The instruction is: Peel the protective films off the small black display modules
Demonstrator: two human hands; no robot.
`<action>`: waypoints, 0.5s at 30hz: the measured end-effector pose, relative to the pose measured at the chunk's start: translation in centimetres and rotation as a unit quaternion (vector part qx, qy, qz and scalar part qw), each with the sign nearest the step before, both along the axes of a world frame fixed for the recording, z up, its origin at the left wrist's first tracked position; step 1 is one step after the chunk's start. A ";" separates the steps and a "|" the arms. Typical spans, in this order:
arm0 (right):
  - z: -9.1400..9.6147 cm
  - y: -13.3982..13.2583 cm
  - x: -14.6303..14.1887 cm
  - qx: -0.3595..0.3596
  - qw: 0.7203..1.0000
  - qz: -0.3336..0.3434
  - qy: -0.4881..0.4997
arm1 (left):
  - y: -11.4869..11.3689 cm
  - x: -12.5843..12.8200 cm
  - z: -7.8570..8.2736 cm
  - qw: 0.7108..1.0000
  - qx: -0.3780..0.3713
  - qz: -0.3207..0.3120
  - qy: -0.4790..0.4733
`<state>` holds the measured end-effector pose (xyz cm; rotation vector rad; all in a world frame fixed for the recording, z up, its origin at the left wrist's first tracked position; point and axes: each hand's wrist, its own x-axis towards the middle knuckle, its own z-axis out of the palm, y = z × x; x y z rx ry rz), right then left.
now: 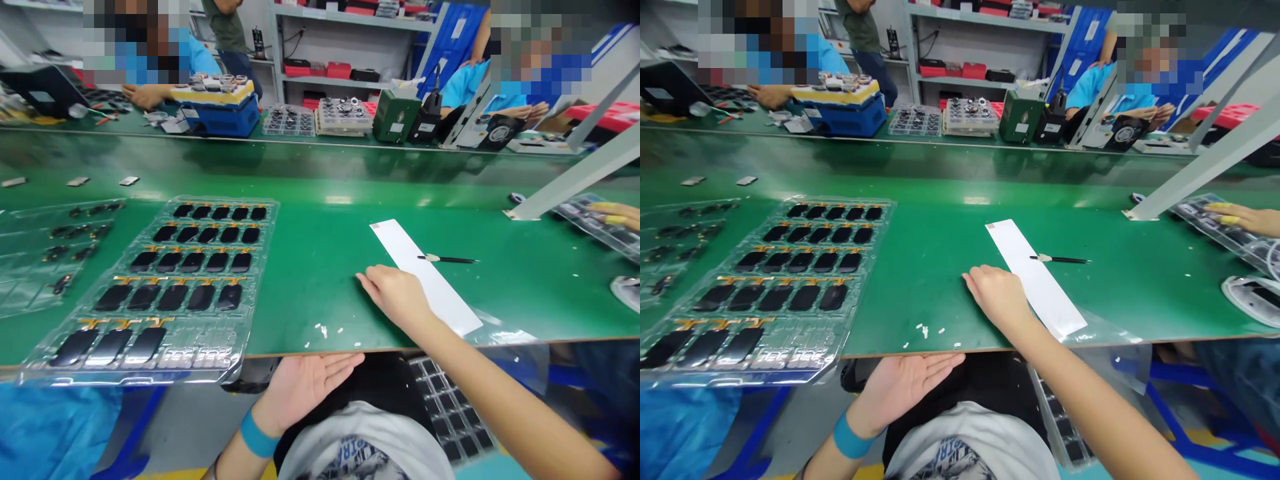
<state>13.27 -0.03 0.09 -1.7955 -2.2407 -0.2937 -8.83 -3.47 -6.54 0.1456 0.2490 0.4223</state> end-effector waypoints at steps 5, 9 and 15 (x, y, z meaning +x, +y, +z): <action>-1.5 -2.5 -2.7 0.010 1.000 0.020 0.014 | -0.2 0.3 0.0 1.000 -0.012 0.004 0.007; -1.5 -3.2 -6.2 -0.008 0.994 0.104 0.031 | -0.8 1.3 0.2 1.000 -0.027 0.011 0.009; -1.0 -0.5 -5.2 -0.024 0.993 0.106 0.051 | -0.8 1.1 0.8 0.999 -0.035 -0.019 0.007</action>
